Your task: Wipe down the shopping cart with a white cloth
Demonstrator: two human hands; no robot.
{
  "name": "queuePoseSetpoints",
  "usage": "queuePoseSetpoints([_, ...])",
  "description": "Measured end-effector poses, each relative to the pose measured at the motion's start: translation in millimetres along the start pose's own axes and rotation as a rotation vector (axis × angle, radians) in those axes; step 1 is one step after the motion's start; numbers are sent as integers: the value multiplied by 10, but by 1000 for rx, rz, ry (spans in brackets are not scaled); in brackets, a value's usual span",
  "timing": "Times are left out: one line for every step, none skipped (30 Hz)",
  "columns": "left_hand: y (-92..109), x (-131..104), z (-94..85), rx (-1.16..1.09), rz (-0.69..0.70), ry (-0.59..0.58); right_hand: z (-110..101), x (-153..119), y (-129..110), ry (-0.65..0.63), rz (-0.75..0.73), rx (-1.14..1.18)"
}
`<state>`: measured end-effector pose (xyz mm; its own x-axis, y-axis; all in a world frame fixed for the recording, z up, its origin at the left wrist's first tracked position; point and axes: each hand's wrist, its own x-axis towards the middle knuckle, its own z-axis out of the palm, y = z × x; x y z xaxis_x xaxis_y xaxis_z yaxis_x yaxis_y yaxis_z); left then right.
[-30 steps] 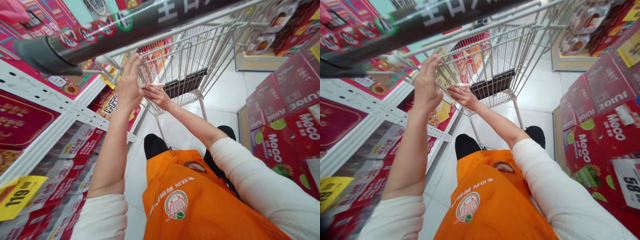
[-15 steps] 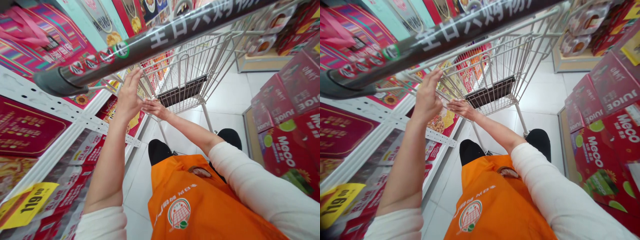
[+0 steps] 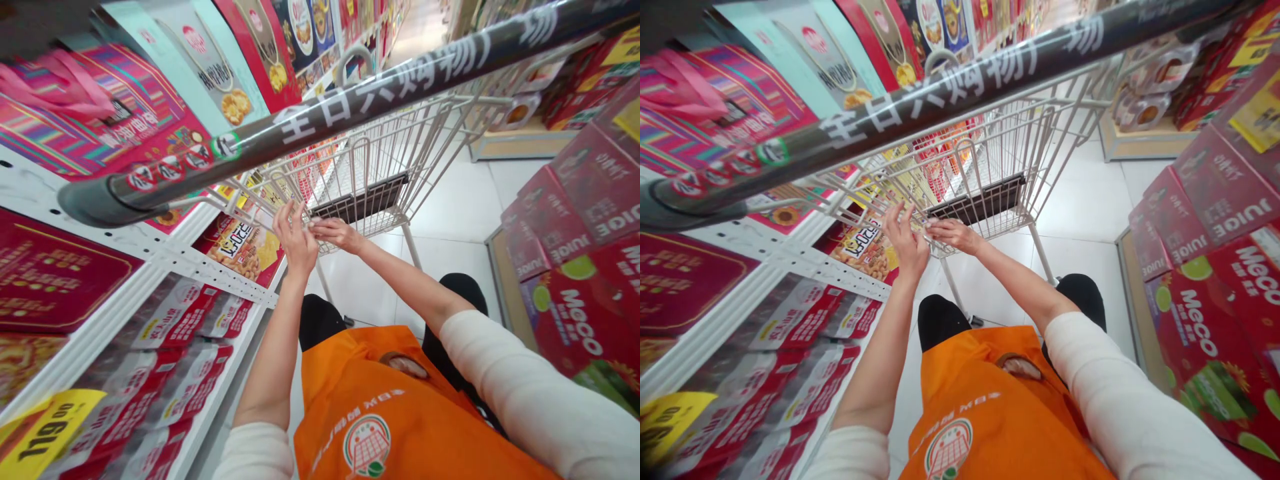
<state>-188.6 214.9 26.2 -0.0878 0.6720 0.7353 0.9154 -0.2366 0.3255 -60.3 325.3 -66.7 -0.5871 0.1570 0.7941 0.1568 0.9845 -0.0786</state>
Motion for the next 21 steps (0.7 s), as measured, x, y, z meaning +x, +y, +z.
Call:
queuePoseSetpoints([-24,-22,39,0,-9,-23,-13,-47,10,-13,-16,1])
queuePoseSetpoints([-42,-27,71,3,-12,-41,-31,-67,23,-15,-26,3])
queuePoseSetpoints([-55,-17,96,9,-14,-51,-52,-60,39,-10,-33,1])
queuePoseSetpoints([-60,1,115,17,-18,-55,-74,-34,61,5,-35,-5])
queuePoseSetpoints([-58,23,130,26,-22,-57,-95,3,88,32,-30,-15])
queuePoseSetpoints([-52,44,143,36,-29,-60,-110,36,115,64,-23,-28])
queuePoseSetpoints([-43,60,154,44,-37,-61,-117,57,139,99,-10,-41])
queuePoseSetpoints([-34,67,164,49,-46,-61,-115,57,154,130,5,-55])
queuePoseSetpoints([-28,67,173,52,-53,-62,-105,36,160,153,20,-71])
queuePoseSetpoints([-25,58,182,55,-57,-61,-89,-5,154,168,28,-88])
queuePoseSetpoints([-26,45,190,58,-56,-62,-71,-57,139,176,29,-104])
queuePoseSetpoints([-30,30,197,62,-52,-62,-56,-112,119,181,24,-119])
queuePoseSetpoints([-36,15,204,67,-47,-61,-47,-159,99,183,18,-130])
queuePoseSetpoints([-42,5,209,73,-43,-56,-47,-191,82,185,14,-136])
queuePoseSetpoints([-45,-1,214,79,-44,-51,-55,-204,74,190,19,-136])
queuePoseSetpoints([-47,-2,218,82,-51,-46,-70,-196,73,196,31,-137])
queuePoseSetpoints([-45,1,221,82,-64,-43,-90,-174,81,211,52,-140])
queuePoseSetpoints([-40,5,224,81,-78,-40,-110,-145,94,231,84,-140])
queuePoseSetpoints([-31,9,226,77,-92,-40,-126,-118,108,253,128,-132])
queuePoseSetpoints([-20,12,229,72,-104,-40,-136,-101,119,269,184,-113])
queuePoseSetpoints([-4,11,233,67,-113,-40,-139,-99,121,276,241,-86])
